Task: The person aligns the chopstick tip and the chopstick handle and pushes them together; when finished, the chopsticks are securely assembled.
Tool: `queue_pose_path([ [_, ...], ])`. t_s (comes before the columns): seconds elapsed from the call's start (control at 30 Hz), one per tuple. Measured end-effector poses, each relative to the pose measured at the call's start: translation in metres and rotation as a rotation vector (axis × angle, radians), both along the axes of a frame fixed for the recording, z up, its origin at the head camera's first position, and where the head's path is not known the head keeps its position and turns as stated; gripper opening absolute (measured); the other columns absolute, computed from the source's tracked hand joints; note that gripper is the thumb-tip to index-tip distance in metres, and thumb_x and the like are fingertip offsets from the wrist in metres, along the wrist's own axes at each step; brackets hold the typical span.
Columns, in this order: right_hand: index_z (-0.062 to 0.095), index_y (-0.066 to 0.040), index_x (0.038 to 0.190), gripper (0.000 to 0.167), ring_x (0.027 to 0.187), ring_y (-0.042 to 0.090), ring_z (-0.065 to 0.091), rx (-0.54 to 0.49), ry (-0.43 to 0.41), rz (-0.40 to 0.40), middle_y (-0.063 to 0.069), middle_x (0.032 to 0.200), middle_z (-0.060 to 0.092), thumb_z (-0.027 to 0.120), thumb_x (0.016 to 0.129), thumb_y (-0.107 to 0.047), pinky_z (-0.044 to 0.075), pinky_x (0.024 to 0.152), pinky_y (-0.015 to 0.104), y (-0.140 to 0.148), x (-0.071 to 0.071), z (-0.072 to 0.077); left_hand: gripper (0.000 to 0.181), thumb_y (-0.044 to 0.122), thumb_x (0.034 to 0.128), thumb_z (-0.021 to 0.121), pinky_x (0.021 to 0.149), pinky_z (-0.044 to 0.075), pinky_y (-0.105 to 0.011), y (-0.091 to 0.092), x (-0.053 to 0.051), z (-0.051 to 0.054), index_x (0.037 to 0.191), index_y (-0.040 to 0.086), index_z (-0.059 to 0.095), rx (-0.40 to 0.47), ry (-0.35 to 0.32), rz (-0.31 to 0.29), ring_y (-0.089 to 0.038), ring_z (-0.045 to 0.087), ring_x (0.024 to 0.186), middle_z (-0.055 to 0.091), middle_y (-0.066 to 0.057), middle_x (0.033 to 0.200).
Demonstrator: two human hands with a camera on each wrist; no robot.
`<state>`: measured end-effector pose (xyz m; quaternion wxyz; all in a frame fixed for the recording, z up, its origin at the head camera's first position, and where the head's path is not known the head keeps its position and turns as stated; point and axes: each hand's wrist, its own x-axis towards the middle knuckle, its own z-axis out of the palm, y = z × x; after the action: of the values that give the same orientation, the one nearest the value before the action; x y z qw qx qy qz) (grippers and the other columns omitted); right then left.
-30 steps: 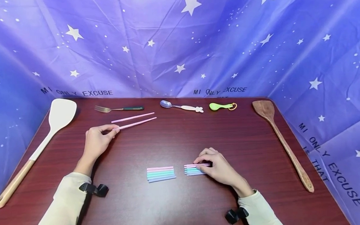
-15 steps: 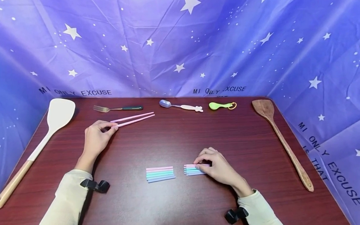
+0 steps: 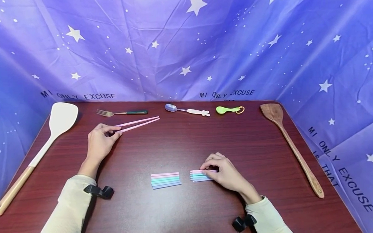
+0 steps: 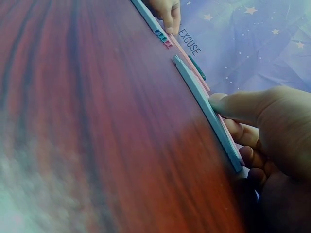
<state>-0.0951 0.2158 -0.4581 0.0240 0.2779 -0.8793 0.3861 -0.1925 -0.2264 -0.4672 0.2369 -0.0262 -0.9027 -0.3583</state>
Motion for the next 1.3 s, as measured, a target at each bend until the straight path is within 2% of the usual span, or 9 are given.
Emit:
queue_pose_path([
  [0.17,0.078,-0.026,0.092,0.016,0.087,0.004,0.056,0.006,-0.007,-0.005,-0.017,0.091,0.069,0.083,0.086,-0.012,0.045,0.077,0.025,0.0,0.0,0.001,0.018,0.01,0.0808,0.087,0.069,0.035,-0.023,0.006,0.005,0.004,0.098,0.009,0.083,0.023,0.025,-0.017,0.006,0.045,0.065,0.066,-0.01,0.079],
  [0.27,0.078,-0.026,0.092,0.015,0.087,0.004,0.056,0.008,-0.011,-0.011,-0.017,0.092,0.069,0.083,0.087,-0.013,0.046,0.077,0.025,0.0,0.001,0.002,0.016,0.011,0.0807,0.087,0.063,0.036,-0.015,0.015,0.013,0.009,0.096,0.012,0.083,0.049,0.027,-0.052,0.006,0.047,0.062,0.066,-0.006,0.078],
  [0.37,0.078,-0.027,0.092,0.015,0.088,0.004,0.056,0.011,-0.018,-0.013,-0.017,0.092,0.069,0.082,0.087,-0.014,0.046,0.078,0.025,-0.001,0.001,0.002,0.013,0.012,0.0817,0.087,0.061,0.037,-0.012,0.028,0.025,0.013,0.094,0.014,0.083,0.074,0.006,-0.104,0.003,0.049,0.063,0.067,-0.003,0.078],
  [0.67,0.079,-0.025,0.092,0.014,0.087,0.005,0.056,0.008,-0.019,-0.012,-0.016,0.092,0.069,0.082,0.087,-0.012,0.045,0.076,0.024,-0.001,0.0,0.003,0.016,0.016,0.0826,0.087,0.058,0.039,-0.018,0.067,0.068,0.014,0.097,0.02,0.083,0.084,-0.127,-0.312,-0.002,0.049,0.065,0.067,0.01,0.081],
  [0.9,0.078,-0.026,0.091,0.015,0.088,0.005,0.057,0.01,-0.034,-0.021,-0.017,0.092,0.069,0.082,0.087,-0.012,0.046,0.078,0.025,-0.002,0.001,0.003,0.016,0.02,0.083,0.087,0.065,0.043,-0.021,0.088,0.089,0.007,0.099,0.024,0.084,0.064,-0.196,-0.393,-0.002,0.056,0.073,0.07,0.015,0.085],
  [1.1,0.078,-0.028,0.091,0.016,0.089,0.004,0.057,0.016,-0.048,-0.037,-0.017,0.092,0.07,0.082,0.087,-0.013,0.045,0.079,0.025,-0.002,0.002,0.004,0.014,0.027,0.0793,0.09,0.079,0.036,-0.028,0.096,0.099,0.004,0.092,0.032,0.084,0.005,-0.182,-0.429,0.001,0.055,0.079,0.066,0.023,0.082],
  [1.3,0.078,-0.027,0.09,0.015,0.088,0.005,0.057,0.014,-0.037,-0.032,-0.017,0.091,0.07,0.083,0.087,-0.013,0.045,0.078,0.025,-0.002,0.001,0.004,0.014,0.034,0.0754,0.091,0.077,0.029,-0.029,0.097,0.106,0.001,0.087,0.037,0.083,-0.1,-0.118,-0.486,0.002,0.052,0.08,0.066,0.025,0.082],
])
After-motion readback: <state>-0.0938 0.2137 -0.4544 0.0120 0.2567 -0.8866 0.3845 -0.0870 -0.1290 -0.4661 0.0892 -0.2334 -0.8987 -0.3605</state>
